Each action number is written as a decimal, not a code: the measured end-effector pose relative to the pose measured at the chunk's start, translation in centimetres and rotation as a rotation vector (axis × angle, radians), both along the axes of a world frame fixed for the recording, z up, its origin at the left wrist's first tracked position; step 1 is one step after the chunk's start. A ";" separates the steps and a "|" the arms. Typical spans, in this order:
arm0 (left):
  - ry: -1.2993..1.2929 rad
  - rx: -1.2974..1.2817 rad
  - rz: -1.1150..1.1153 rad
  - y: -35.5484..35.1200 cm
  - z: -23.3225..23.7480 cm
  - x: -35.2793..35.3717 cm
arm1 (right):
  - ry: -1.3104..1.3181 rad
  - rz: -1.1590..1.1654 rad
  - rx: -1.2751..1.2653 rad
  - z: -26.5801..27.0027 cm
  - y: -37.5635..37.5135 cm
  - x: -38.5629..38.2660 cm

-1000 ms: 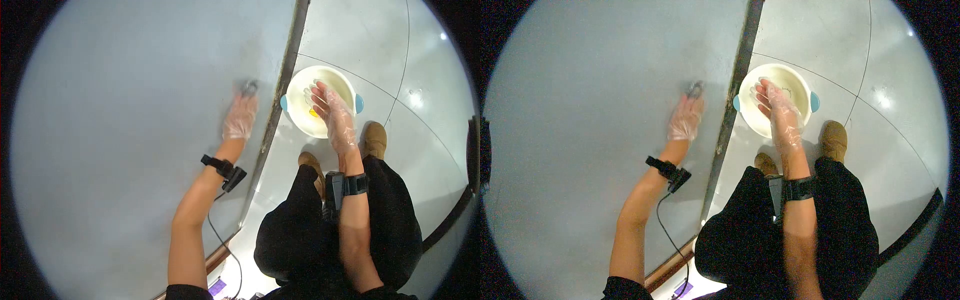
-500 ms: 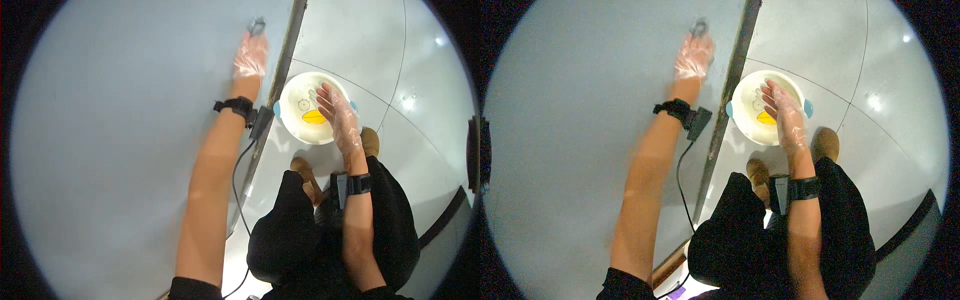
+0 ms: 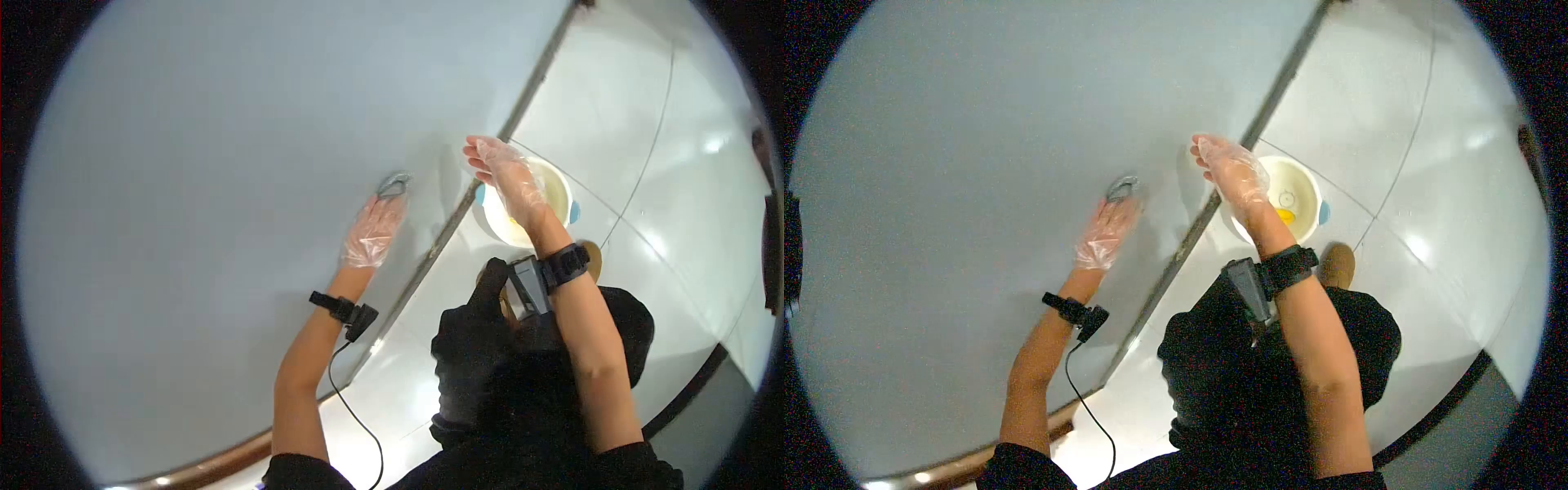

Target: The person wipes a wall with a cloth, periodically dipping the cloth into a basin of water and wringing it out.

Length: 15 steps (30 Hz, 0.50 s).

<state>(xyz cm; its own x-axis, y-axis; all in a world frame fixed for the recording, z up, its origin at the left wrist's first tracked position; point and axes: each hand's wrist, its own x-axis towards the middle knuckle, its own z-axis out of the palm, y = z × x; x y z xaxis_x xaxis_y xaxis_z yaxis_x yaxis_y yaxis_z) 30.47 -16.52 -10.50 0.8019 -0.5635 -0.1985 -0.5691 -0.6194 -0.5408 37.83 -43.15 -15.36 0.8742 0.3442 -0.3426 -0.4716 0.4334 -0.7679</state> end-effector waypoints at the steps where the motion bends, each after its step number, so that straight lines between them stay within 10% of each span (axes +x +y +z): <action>1: -0.073 -0.003 -0.036 1.1 2.3 -1.1 | -0.068 0.061 -0.038 1.9 -0.2 -0.1; 3: -0.150 -0.020 -0.059 3.1 2.8 -1.0 | -0.146 0.136 -0.085 1.0 -0.2 1.0; 5: -0.607 1.195 -0.402 1.7 6.6 0.3 | -0.162 0.215 -0.141 2.4 -1.6 2.6; 6: -0.618 1.196 -0.387 -0.1 6.6 0.9 | -0.178 0.219 -0.146 0.9 -2.0 3.4; 8: -0.352 0.070 0.057 -2.0 10.3 0.3 | -0.378 0.262 -0.302 2.5 -0.8 3.1; 15: -0.448 -0.057 -0.001 -5.3 9.5 5.0 | -0.478 0.292 -0.362 6.9 6.2 4.8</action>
<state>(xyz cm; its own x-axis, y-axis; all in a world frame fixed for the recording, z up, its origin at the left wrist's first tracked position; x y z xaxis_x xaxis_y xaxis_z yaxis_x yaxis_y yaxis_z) 35.46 -21.83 -0.96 0.8012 -0.5642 0.1995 -0.2874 -0.6553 -0.6986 42.64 -36.98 -8.43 0.8466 0.5263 -0.0793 -0.1022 0.0146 -0.9947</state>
